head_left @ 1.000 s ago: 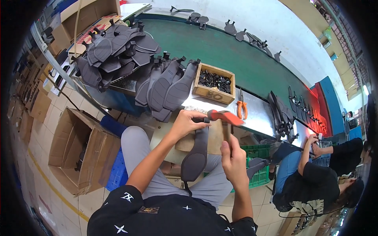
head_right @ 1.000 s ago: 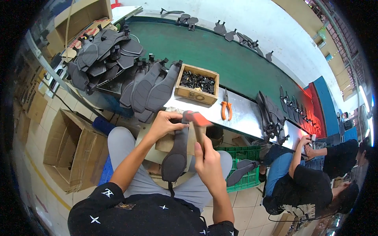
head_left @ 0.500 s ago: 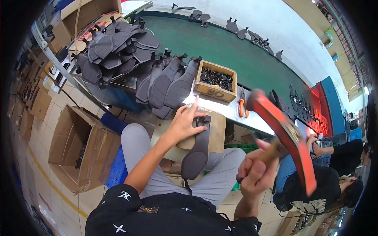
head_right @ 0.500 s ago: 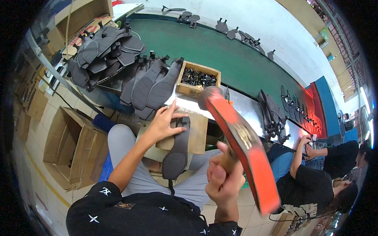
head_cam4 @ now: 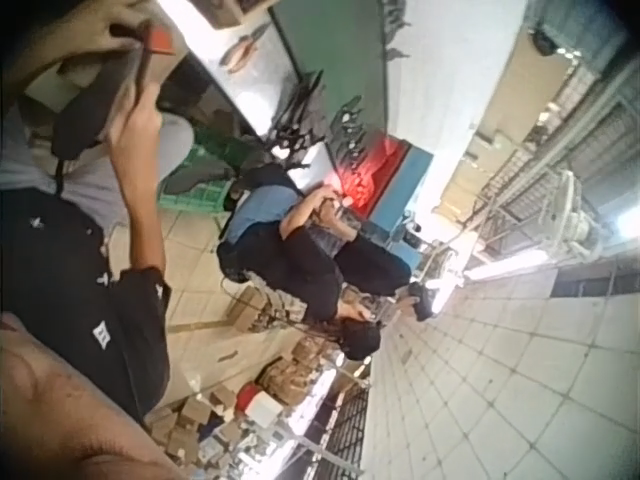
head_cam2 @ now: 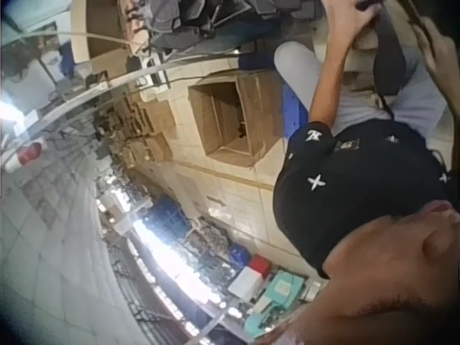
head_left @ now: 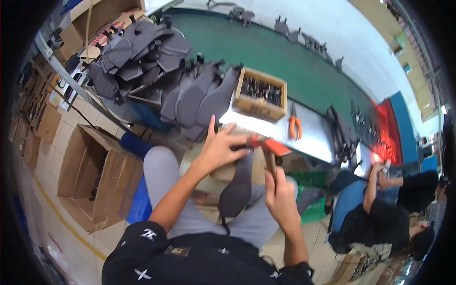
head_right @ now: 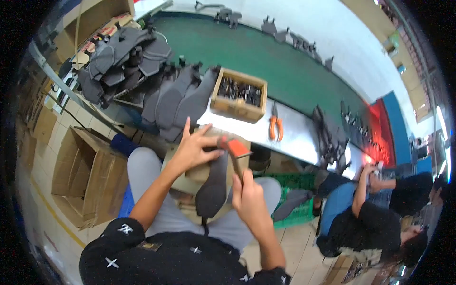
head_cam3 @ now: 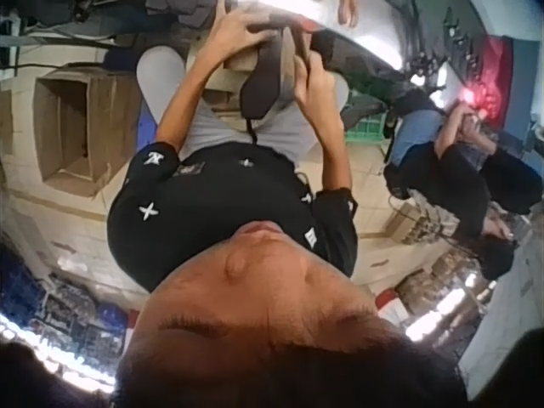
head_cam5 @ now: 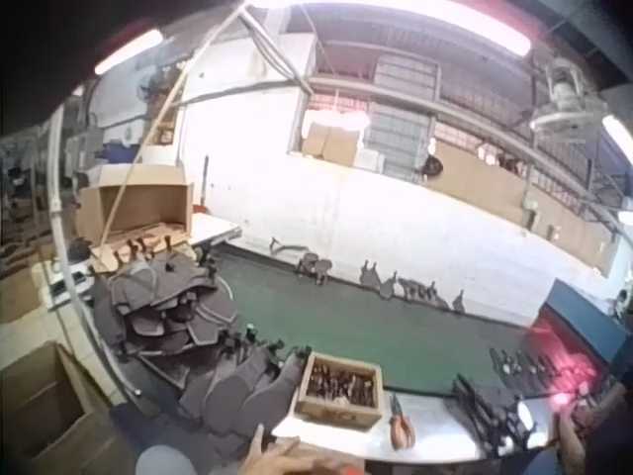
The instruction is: The recorder is assembling shoe components by hammering nails and positioning the upper onto the sole.
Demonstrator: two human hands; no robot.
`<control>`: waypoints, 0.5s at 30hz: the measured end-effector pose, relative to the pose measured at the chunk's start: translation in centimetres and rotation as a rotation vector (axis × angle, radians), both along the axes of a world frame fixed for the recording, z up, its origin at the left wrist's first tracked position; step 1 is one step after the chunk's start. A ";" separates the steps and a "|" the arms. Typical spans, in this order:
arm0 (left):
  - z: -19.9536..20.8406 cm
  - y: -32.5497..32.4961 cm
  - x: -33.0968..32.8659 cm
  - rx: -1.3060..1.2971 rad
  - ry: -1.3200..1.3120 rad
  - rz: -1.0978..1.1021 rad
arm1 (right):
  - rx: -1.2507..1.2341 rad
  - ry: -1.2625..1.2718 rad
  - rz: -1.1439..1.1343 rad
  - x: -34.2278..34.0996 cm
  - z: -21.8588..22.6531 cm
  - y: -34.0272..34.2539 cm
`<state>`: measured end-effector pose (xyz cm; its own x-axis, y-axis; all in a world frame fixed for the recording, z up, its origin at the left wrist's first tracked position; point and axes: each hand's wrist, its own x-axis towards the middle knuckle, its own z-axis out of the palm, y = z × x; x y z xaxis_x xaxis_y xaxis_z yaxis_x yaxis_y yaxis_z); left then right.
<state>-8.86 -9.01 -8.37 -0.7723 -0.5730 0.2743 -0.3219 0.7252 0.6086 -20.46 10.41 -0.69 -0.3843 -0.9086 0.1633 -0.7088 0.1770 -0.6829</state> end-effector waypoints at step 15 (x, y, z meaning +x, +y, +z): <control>8.8 8.8 8.2 1.088 0.341 -0.361 | 0.013 0.607 0.373 -3.0 -0.9 -1.9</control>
